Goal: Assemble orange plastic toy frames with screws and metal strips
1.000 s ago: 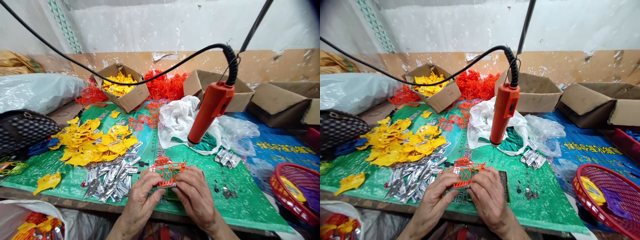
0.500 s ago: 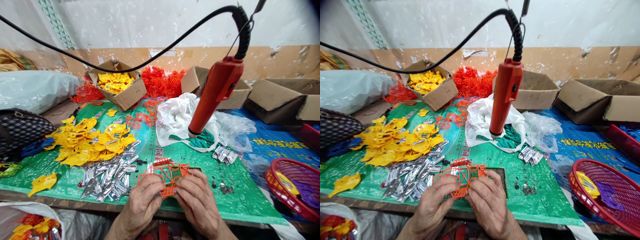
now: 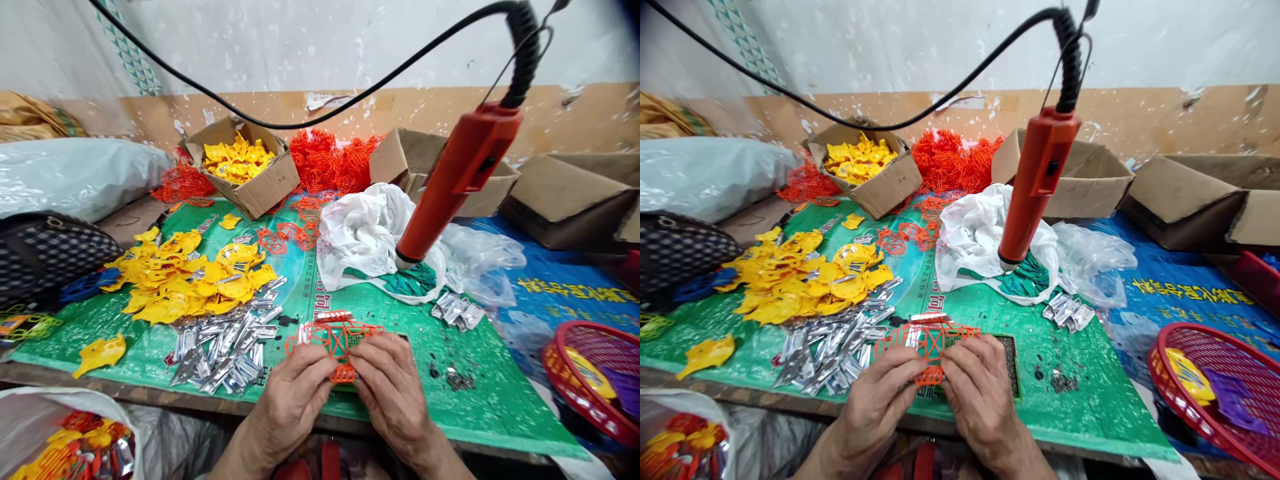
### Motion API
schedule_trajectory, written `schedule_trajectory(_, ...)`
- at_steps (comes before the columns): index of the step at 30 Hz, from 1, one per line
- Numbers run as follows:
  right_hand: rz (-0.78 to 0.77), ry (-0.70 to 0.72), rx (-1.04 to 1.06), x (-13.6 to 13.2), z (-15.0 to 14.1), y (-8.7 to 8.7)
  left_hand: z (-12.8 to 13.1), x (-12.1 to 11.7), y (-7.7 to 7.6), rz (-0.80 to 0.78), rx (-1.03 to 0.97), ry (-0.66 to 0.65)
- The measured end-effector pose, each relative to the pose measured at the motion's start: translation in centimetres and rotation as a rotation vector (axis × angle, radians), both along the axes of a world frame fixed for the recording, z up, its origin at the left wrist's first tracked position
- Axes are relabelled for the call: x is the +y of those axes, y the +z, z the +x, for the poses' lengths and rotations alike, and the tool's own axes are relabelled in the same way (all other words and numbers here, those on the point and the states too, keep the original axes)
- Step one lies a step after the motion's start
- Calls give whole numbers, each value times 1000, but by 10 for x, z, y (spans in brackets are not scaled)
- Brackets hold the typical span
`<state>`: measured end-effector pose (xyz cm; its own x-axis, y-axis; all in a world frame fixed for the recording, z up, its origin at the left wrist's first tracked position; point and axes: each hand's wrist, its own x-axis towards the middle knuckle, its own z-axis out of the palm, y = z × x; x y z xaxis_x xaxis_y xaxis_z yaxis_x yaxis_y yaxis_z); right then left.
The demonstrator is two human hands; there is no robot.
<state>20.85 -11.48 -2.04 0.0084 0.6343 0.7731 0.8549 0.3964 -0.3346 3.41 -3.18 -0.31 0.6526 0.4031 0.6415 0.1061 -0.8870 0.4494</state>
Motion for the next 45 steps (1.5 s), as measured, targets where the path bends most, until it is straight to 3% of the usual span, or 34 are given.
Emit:
schedule_trajectory(7, 70, -40, -15, -3, 3, -16, 3, -9, -9, 7, -96, 197)
schedule_trajectory(18, 31, -16, -46, -8, 7, -17, 0, -12, -6, 57, -108, 186)
schedule_trajectory(28, 50, -25, -60, -9, 12, -17, 4, -8, -4, -28, -131, 79)
schedule_trajectory(35, 39, -14, -74, -7, 13, -14, 4, -9, -5, 22, -66, 124)
schedule_trajectory(39, 32, 60, -26, -1, 10, -7, 5, -12, 5, 82, 110, 125)
schedule_trajectory(42, -75, 174, 48, -2, 6, 4, 3, -15, 19, 109, 267, 59)
schedule_trajectory(45, -224, 323, 101, -7, 1, 19, -3, -16, 31, -12, 315, -73)
